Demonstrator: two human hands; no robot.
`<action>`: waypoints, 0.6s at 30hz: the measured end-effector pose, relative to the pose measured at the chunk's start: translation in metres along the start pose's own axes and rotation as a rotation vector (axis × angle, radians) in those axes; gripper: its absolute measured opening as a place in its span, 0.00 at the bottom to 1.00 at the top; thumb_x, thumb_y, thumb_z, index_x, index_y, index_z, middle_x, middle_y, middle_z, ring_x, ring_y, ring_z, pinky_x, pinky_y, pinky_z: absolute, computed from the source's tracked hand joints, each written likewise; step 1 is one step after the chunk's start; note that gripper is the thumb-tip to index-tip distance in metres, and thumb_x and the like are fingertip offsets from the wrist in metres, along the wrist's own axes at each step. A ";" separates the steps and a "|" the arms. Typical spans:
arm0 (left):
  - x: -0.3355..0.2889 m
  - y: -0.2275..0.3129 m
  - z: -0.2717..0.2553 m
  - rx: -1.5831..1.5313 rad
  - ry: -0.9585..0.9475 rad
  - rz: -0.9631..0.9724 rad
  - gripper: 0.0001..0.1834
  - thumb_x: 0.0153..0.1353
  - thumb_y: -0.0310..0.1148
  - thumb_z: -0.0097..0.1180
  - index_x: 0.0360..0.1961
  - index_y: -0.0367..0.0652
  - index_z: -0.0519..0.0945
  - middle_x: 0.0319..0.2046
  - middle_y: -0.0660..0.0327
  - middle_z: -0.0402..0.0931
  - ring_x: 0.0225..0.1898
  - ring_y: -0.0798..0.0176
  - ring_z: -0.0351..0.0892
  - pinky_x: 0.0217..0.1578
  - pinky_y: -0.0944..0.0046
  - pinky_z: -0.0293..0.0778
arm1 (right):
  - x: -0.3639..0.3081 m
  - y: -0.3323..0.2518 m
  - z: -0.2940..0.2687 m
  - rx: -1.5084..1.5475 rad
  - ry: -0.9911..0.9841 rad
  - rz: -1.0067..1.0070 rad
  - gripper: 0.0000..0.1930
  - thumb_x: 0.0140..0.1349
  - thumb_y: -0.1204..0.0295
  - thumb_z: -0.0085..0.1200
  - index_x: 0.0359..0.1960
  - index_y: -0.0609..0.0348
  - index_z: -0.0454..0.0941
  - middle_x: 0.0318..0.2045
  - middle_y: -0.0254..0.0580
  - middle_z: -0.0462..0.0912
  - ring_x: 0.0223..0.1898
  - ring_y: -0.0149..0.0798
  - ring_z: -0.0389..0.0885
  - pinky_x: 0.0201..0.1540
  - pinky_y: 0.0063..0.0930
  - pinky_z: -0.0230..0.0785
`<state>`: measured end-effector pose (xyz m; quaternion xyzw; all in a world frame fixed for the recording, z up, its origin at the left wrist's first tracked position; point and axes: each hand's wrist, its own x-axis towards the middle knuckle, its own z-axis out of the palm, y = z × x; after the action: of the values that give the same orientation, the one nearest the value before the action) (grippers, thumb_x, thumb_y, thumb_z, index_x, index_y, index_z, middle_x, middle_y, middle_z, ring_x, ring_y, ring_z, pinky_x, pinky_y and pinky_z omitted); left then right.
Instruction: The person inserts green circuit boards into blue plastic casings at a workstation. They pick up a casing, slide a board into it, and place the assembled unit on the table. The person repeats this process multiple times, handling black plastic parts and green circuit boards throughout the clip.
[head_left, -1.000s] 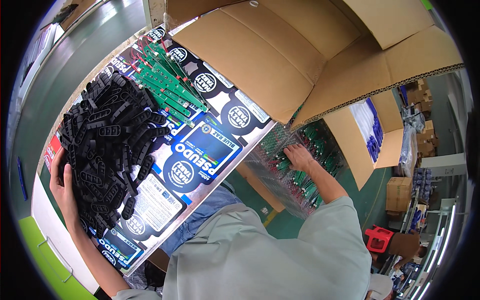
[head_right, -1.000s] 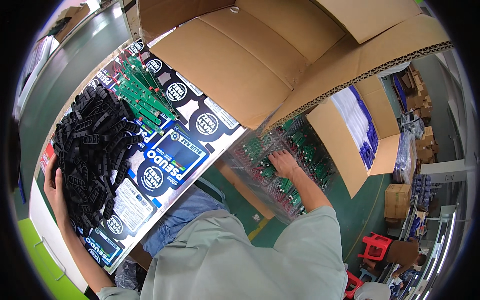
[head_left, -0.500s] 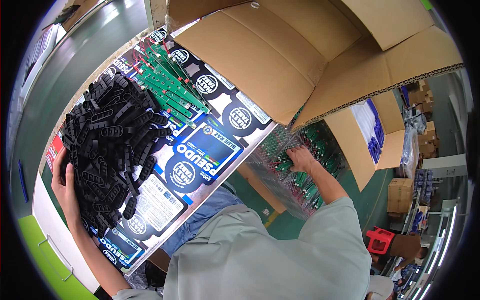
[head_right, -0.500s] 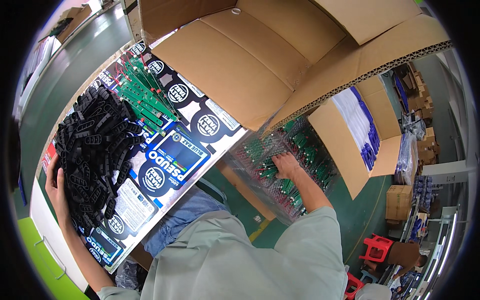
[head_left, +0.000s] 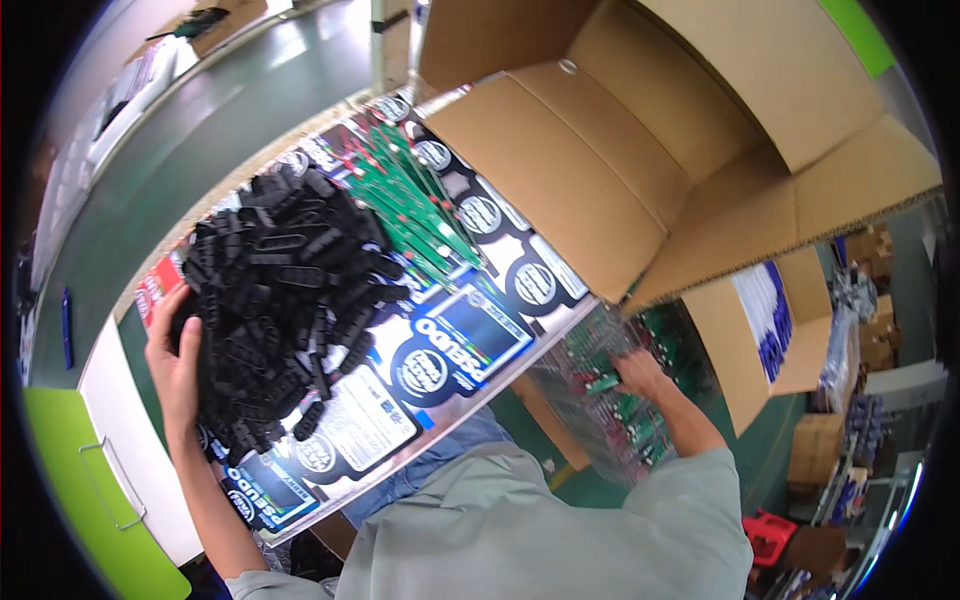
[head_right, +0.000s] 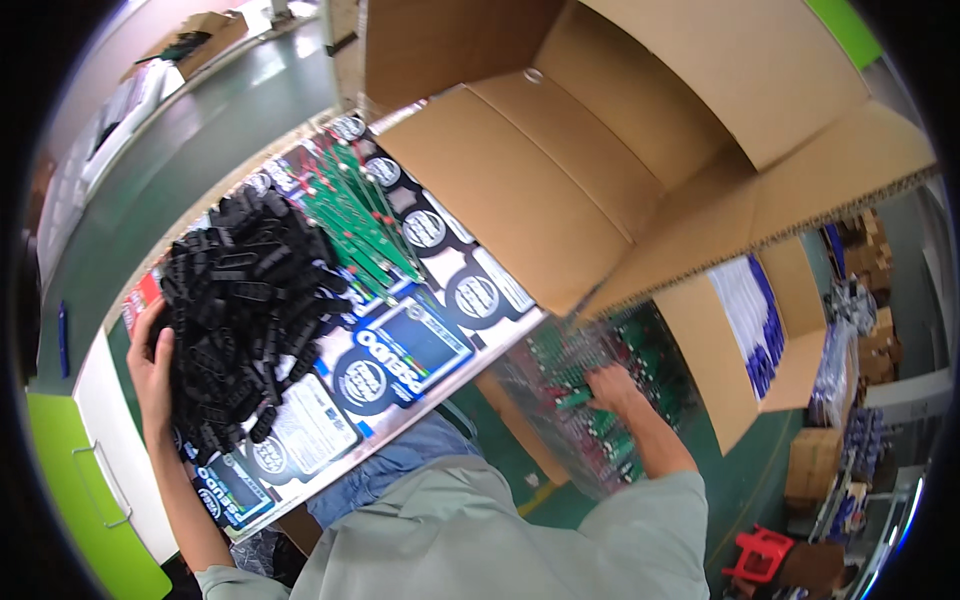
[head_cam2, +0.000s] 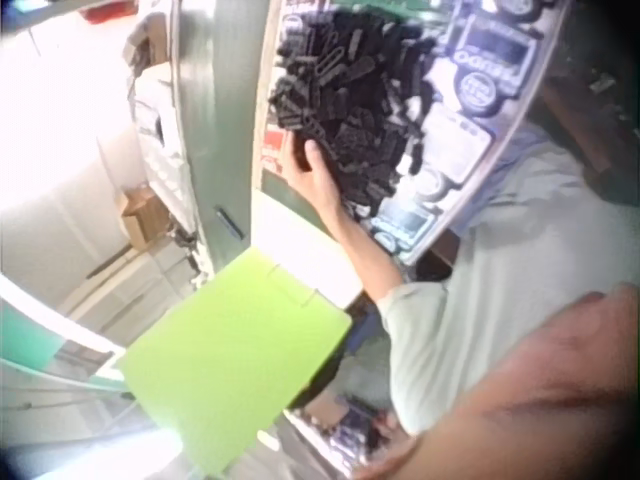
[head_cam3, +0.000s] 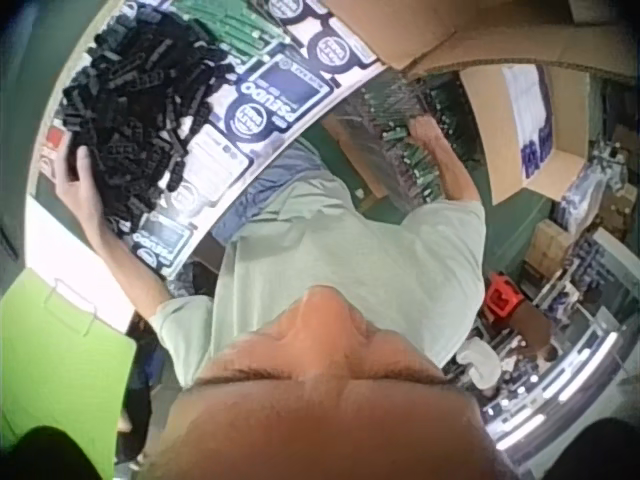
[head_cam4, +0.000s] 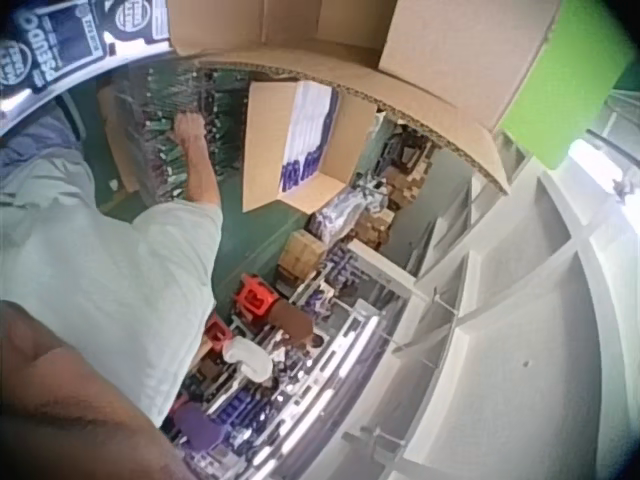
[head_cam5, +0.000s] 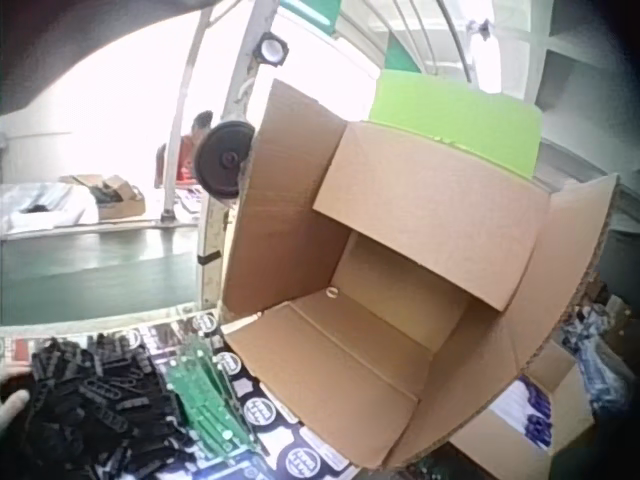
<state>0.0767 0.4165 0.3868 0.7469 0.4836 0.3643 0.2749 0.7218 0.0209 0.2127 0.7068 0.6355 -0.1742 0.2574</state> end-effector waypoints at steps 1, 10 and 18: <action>0.000 0.002 0.000 -0.014 0.007 -0.004 0.23 0.70 0.31 0.59 0.63 0.34 0.78 0.63 0.53 0.77 0.67 0.56 0.72 0.71 0.59 0.60 | -0.007 -0.003 -0.010 -0.009 0.026 0.007 0.24 0.46 0.55 0.73 0.41 0.55 0.84 0.37 0.49 0.88 0.43 0.55 0.88 0.47 0.50 0.79; -0.004 0.021 -0.002 0.005 0.028 -0.005 0.23 0.65 0.30 0.61 0.61 0.35 0.80 0.64 0.52 0.77 0.68 0.54 0.73 0.70 0.57 0.62 | -0.070 -0.071 -0.135 0.282 0.148 -0.088 0.23 0.46 0.57 0.73 0.35 0.62 0.81 0.35 0.54 0.85 0.40 0.59 0.86 0.42 0.50 0.79; -0.001 0.027 0.001 -0.002 0.034 0.021 0.24 0.63 0.31 0.63 0.59 0.34 0.80 0.63 0.50 0.77 0.66 0.51 0.74 0.69 0.56 0.65 | -0.073 -0.167 -0.305 0.883 0.333 -0.319 0.16 0.50 0.63 0.70 0.29 0.64 0.82 0.25 0.51 0.81 0.26 0.52 0.83 0.31 0.40 0.74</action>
<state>0.0919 0.4050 0.4065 0.7454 0.4798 0.3804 0.2635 0.5222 0.1504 0.4771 0.6605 0.6338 -0.3487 -0.2013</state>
